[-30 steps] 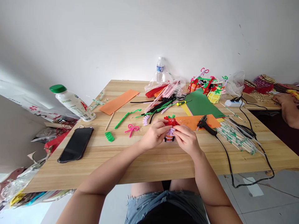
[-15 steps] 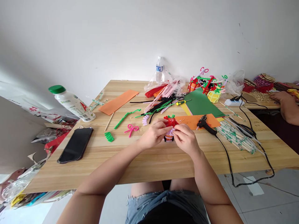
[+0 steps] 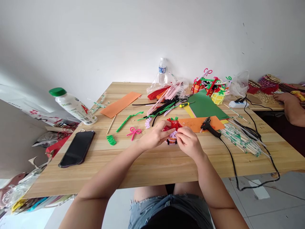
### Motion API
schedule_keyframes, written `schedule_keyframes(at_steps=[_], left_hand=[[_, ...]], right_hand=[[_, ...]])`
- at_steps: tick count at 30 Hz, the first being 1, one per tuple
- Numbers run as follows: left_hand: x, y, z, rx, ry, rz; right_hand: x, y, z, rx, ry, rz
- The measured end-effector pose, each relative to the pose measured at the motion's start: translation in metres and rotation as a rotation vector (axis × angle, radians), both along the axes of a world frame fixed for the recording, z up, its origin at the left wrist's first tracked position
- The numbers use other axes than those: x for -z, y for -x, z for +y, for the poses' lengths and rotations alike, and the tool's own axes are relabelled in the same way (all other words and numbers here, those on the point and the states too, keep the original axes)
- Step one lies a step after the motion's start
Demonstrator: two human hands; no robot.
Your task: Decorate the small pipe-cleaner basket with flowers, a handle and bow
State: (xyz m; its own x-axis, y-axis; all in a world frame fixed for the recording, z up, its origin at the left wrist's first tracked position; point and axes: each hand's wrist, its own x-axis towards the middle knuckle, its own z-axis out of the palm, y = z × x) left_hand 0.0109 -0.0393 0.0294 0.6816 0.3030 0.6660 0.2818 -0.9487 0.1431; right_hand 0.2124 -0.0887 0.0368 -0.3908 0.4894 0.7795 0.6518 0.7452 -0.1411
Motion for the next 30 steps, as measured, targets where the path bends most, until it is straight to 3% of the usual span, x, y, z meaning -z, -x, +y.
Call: schedule_keyframes(at_steps=[15, 30], left_hand=[[0.014, -0.006, 0.008, -0.031, 0.006, -0.119], [0.013, -0.007, 0.009, -0.012, 0.012, -0.170]], right_hand=[[-0.001, 0.002, 0.000, 0.010, 0.015, 0.043], [0.003, 0.006, -0.001, 0.057, 0.036, 0.051]])
